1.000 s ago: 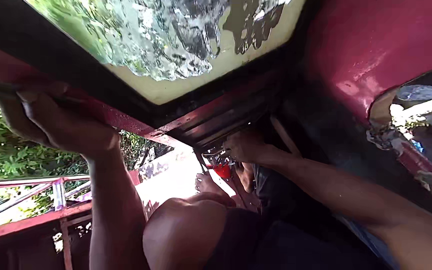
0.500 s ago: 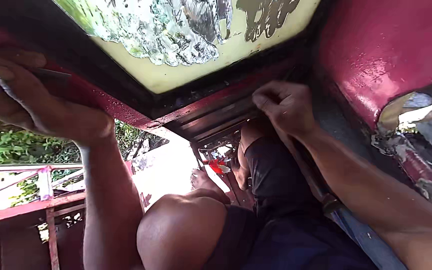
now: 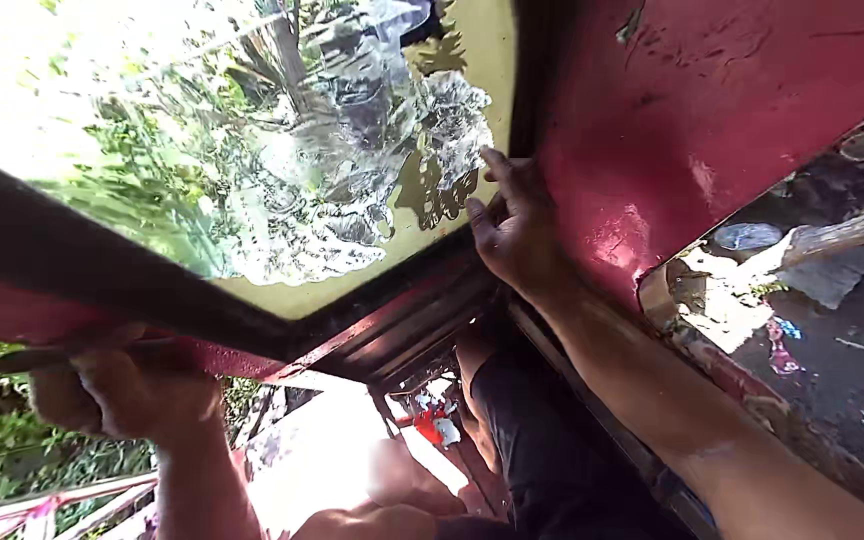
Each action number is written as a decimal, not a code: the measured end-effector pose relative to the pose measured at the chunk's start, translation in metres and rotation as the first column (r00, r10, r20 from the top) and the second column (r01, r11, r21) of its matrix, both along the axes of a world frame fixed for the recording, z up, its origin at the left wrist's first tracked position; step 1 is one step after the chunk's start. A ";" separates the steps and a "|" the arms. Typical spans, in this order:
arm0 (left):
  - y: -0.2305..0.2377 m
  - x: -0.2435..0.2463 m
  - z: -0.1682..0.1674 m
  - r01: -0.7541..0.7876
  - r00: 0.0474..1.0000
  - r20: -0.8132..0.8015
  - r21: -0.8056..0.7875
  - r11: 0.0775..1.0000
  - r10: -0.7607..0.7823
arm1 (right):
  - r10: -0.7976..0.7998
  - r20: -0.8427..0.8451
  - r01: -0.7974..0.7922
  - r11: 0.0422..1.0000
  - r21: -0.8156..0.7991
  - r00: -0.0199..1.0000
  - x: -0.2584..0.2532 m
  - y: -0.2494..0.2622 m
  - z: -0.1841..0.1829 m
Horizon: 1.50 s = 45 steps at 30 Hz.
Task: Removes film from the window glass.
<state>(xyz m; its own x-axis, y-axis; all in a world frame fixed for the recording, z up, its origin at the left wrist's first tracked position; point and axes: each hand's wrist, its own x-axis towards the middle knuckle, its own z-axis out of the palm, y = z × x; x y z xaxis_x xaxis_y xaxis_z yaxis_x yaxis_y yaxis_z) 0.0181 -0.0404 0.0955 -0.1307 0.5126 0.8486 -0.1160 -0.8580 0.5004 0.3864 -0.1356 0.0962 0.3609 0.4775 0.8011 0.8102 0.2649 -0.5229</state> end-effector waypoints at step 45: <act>-0.058 0.064 0.035 -0.421 0.876 0.070 -0.371 0.828 0.477 | 0.042 0.167 -0.092 0.948 0.305 0.985 0.031 0.040 -0.022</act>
